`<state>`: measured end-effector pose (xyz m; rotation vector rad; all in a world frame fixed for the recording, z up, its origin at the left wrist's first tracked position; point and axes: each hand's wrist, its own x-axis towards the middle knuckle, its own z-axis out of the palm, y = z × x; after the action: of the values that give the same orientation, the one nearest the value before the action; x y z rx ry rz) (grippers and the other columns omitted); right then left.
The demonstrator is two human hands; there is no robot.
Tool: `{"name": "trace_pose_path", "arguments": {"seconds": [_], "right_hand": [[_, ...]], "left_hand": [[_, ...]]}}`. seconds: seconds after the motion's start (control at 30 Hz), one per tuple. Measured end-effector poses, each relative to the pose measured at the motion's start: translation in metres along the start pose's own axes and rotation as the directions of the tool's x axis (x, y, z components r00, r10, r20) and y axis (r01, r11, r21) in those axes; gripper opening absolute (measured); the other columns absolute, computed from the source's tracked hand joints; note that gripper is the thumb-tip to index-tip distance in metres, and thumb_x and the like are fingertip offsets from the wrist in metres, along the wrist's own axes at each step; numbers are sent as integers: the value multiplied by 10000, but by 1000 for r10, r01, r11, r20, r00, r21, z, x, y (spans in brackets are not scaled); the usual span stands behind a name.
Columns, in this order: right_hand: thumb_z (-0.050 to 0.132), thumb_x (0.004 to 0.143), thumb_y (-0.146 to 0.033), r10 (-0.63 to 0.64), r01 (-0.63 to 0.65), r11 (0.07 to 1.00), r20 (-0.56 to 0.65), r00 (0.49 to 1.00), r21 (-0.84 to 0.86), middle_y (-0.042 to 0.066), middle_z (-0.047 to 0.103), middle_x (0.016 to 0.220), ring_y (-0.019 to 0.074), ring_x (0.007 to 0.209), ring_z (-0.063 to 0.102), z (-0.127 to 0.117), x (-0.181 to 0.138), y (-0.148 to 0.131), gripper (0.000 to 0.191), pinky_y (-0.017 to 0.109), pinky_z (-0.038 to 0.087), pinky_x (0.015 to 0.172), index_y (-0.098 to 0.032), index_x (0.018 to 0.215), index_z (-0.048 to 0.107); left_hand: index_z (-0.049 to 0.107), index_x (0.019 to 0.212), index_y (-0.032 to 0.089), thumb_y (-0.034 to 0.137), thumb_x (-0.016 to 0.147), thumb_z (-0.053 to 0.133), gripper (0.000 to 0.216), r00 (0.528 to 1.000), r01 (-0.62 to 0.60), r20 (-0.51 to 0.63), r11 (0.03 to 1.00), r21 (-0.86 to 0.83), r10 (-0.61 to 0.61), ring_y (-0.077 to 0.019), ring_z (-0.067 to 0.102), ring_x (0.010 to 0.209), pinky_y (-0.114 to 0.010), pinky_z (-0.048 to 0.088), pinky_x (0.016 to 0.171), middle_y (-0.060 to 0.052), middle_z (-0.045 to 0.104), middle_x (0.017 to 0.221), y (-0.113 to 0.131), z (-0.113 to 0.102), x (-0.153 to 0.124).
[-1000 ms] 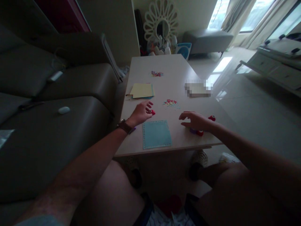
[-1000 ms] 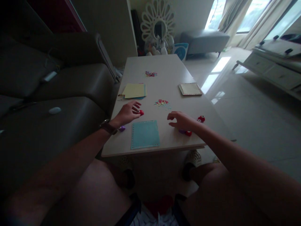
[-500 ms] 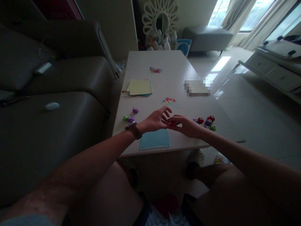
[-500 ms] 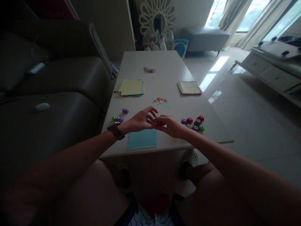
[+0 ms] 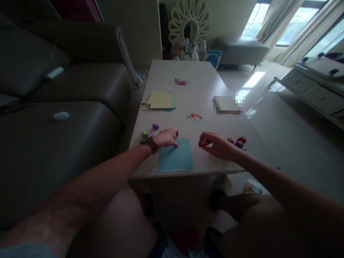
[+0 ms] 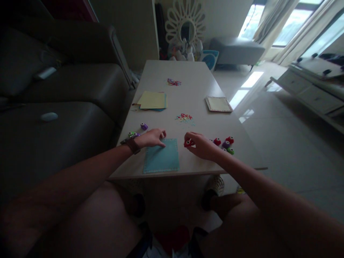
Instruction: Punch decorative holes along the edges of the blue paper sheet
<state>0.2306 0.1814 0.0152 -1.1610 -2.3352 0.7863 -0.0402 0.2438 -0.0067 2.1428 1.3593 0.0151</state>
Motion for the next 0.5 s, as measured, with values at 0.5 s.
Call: {"name": "trace_pose_path", "arguments": {"seconds": [0.5], "right_hand": [[625, 792, -77, -57, 61, 995, 55, 997, -76, 25, 613, 920, 168, 807, 577, 3, 4, 2, 189, 294, 485, 723, -222, 890, 552]], "left_hand": [[623, 812, 143, 274, 792, 645, 134, 978, -199, 5, 940, -279, 208, -137, 501, 655, -258, 358, 620, -6, 588, 711, -6, -7, 1]]}}
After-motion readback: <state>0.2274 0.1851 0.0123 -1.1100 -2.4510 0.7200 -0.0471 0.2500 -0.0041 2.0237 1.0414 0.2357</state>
